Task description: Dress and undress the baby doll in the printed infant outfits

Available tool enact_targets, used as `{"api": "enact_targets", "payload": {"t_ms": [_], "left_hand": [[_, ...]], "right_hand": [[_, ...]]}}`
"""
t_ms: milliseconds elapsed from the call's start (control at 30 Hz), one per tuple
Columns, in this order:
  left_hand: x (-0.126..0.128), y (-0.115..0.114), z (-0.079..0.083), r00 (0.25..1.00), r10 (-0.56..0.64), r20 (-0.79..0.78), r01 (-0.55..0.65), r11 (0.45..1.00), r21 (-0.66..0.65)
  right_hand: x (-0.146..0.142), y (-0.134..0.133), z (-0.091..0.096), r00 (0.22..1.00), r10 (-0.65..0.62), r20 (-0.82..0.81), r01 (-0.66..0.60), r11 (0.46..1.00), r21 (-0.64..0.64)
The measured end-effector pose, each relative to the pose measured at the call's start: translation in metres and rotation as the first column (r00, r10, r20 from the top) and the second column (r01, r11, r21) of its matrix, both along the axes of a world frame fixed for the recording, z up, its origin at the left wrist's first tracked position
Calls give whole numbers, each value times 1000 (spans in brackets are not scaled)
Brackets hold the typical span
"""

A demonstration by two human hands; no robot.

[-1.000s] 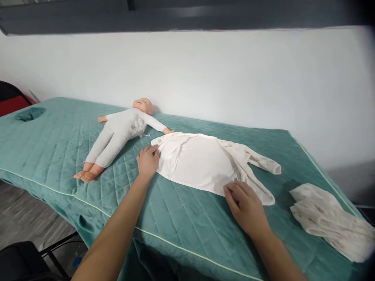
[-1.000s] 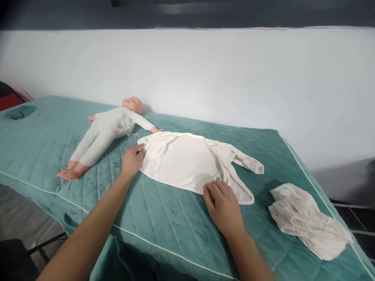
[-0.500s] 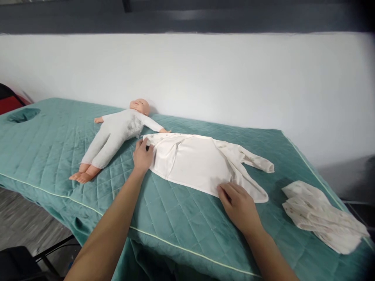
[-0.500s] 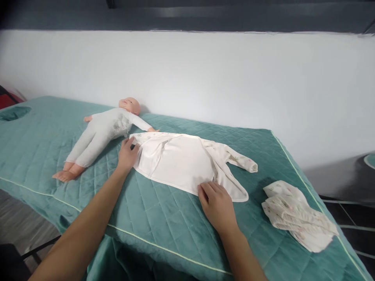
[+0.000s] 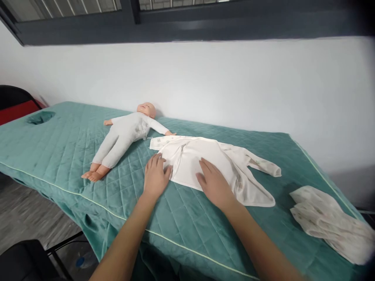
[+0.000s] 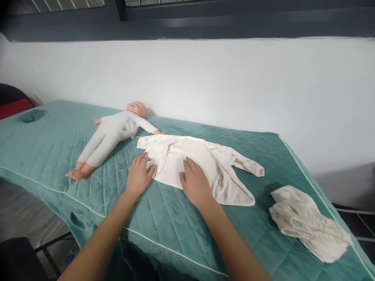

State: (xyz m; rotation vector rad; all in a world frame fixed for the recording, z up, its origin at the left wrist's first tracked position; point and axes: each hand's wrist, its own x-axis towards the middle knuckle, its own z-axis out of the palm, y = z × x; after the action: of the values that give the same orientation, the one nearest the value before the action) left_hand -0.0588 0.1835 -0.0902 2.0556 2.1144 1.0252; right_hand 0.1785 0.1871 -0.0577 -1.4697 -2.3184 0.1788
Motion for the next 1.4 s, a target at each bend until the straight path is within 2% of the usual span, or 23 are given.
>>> {"api": "enact_targets", "payload": {"t_ms": [133, 233, 367, 500, 567, 667, 800, 900, 1000, 1067, 1133, 1167, 1200, 1267, 1300, 1333, 1400], "left_hand": [[8, -11, 8, 989, -108, -105, 115, 992, 59], [16, -19, 14, 966, -182, -182, 190, 981, 27], [23, -26, 17, 944, -231, -238, 226, 973, -47], [24, -25, 16, 938, -245, -244, 244, 969, -34], [23, -24, 15, 942, -238, -238, 238, 971, -31], [22, -24, 15, 953, -219, -208, 219, 975, -23], [19, -26, 13, 970, -190, -148, 193, 981, 4], [16, -26, 12, 976, -185, -114, 188, 982, 18], [14, -25, 10, 976, -197, -97, 200, 980, 22], [14, -25, 8, 976, -201, -81, 204, 978, 32], [13, -25, 7, 977, -205, -59, 208, 977, 44], [13, -25, 7, 977, -207, -48, 209, 977, 46], [13, -26, 6, 978, -207, -39, 209, 977, 46], [13, -26, 6, 979, -200, -26, 201, 979, 44], [13, -27, 6, 981, -195, -22, 196, 980, 45], [13, -27, 6, 981, -191, -18, 191, 980, 48], [13, -27, 6, 982, -187, -6, 187, 981, 55]], "right_hand": [[-45, 61, -3, 989, 17, 145, -6, 997, -74], [-66, 97, -10, 984, -4, 180, 18, 997, -78], [-73, 125, -17, 985, -8, 172, 17, 999, -51], [-66, 138, -18, 986, 26, 163, -22, 999, -29], [-63, 140, -18, 988, 16, 155, -15, 1000, -10], [-60, 139, -19, 989, -65, 132, 62, 998, 26], [-61, 129, -20, 984, -130, 118, 125, 991, 46], [-62, 108, -21, 984, -56, 166, 55, 998, 14], [-53, 78, -19, 980, 78, 185, -71, 997, -41], [-37, 61, -16, 968, 220, 123, -209, 974, -92], [-11, 54, -9, 950, 310, -24, -310, 936, -168], [5, 54, -5, 953, 275, -123, -296, 934, -201], [23, 56, 0, 961, 162, -222, -211, 952, -220], [64, 64, 10, 928, -141, -345, 82, 980, -179], [86, 68, 15, 893, -282, -351, 253, 959, -127], [108, 70, 19, 849, -409, -333, 413, 909, -64], [150, 70, 25, 784, -550, -289, 567, 823, -28]]}}
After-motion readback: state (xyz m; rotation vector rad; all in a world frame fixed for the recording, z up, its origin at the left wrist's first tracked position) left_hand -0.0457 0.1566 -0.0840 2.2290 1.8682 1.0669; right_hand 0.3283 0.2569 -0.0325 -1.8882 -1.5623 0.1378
